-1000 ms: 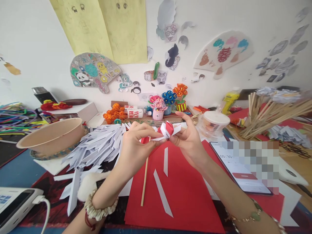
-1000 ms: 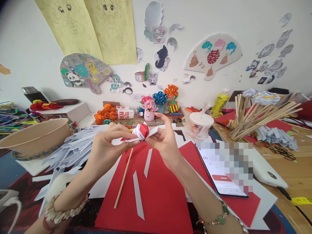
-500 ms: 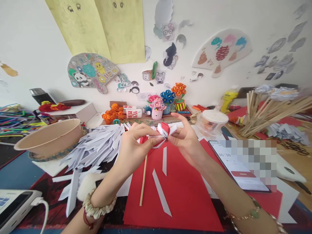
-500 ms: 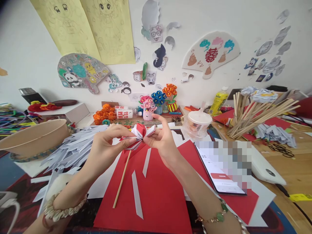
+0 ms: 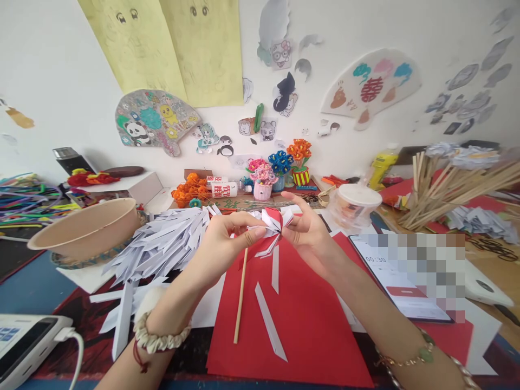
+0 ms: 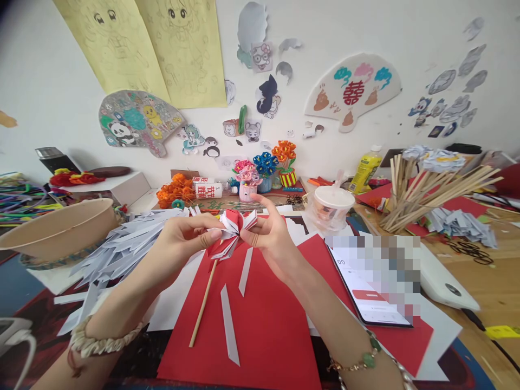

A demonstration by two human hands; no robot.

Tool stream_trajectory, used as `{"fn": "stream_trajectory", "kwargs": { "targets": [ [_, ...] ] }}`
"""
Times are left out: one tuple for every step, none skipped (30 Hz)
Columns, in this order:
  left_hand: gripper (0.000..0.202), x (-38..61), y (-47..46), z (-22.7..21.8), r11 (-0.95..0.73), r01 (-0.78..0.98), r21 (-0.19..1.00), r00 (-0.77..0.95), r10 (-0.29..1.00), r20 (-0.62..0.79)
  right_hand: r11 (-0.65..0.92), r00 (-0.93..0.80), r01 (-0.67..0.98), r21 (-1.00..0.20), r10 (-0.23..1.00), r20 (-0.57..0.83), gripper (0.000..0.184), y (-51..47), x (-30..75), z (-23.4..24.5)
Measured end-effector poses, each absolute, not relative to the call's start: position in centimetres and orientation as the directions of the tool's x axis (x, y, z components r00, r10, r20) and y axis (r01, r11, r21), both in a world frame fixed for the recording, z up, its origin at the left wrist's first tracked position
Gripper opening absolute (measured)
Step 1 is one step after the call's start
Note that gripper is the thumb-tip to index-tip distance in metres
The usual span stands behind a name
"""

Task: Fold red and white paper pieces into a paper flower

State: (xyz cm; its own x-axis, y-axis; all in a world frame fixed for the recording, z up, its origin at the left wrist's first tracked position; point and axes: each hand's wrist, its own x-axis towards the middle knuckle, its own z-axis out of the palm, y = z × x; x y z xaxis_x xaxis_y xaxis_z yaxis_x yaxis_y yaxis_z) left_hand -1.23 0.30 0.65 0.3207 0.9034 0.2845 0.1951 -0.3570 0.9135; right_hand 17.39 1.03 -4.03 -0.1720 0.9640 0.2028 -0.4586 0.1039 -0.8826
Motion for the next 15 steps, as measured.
{"fn": "stream_trajectory", "kwargs": {
  "targets": [
    [0.028,-1.22,0.30,0.63,-0.334,0.171,0.927,0.322,0.908,0.268,0.099,-0.177,-0.463,-0.881,0.963,0.202,0.080,1.02,17.40,-4.06],
    [0.027,-1.19,0.30,0.60,-0.309,0.139,0.941,0.324,0.912,0.252,0.096,-0.181,-0.468,-0.879,0.963,0.202,0.080,1.02,17.40,-4.08],
    [0.027,-1.17,0.30,0.57,-0.279,0.104,0.954,0.329,0.916,0.232,0.092,-0.184,-0.473,-0.876,0.962,0.201,0.079,1.02,17.38,-4.10],
    [0.026,-1.15,0.30,0.55,-0.251,0.072,0.965,0.336,0.917,0.213,0.092,-0.183,-0.480,-0.872,0.962,0.203,0.078,1.04,17.36,-4.10],
    [0.024,-1.14,0.29,0.55,-0.227,0.051,0.972,0.342,0.919,0.197,0.095,-0.179,-0.489,-0.867,0.962,0.206,0.077,1.06,17.33,-4.09],
    [0.023,-1.15,0.28,0.56,-0.213,0.049,0.976,0.346,0.920,0.183,0.099,-0.172,-0.499,-0.861,0.962,0.210,0.076,1.09,17.29,-4.05],
    [0.022,-1.16,0.27,0.59,-0.213,0.064,0.975,0.346,0.921,0.178,0.107,-0.160,-0.505,-0.856,0.963,0.215,0.075,1.11,17.25,-4.00],
    [0.022,-1.18,0.25,0.64,-0.223,0.094,0.970,0.342,0.923,0.179,0.117,-0.145,-0.508,-0.854,0.965,0.218,0.074,1.13,17.20,-3.93],
    [0.023,-1.20,0.23,0.70,-0.239,0.131,0.962,0.333,0.925,0.184,0.124,-0.128,-0.506,-0.854,0.968,0.217,0.074,1.13,17.15,-3.84],
    [0.025,-1.22,0.22,0.76,-0.254,0.169,0.952,0.321,0.927,0.191,0.128,-0.111,-0.501,-0.856,0.971,0.210,0.075,1.12,17.09,-3.75],
    [0.026,-1.23,0.21,0.82,-0.264,0.200,0.944,0.310,0.931,0.195,0.128,-0.095,-0.496,-0.859,0.975,0.200,0.076,1.09,17.05,-3.65],
    [0.028,-1.24,0.21,0.85,-0.269,0.221,0.937,0.299,0.934,0.198,0.126,-0.079,-0.491,-0.862,0.979,0.189,0.077,1.06,17.00,-3.57],
    [0.029,-1.23,0.22,0.86,-0.270,0.236,0.933,0.292,0.936,0.197,0.127,-0.063,-0.487,-0.864,0.982,0.180,0.078,1.03,16.96,-3.50],
    [0.030,-1.21,0.23,0.84,-0.271,0.246,0.931,0.289,0.937,0.196,0.131,-0.051,-0.482,-0.866,0.983,0.177,0.078,1.00,16.93,-3.46],
    [0.030,-1.17,0.23,0.79,-0.272,0.248,0.930,0.288,0.937,0.198,0.141,-0.038,-0.474,-0.869,0.983,0.181,0.079,0.98,16.90,-3.45]
  ]
}}
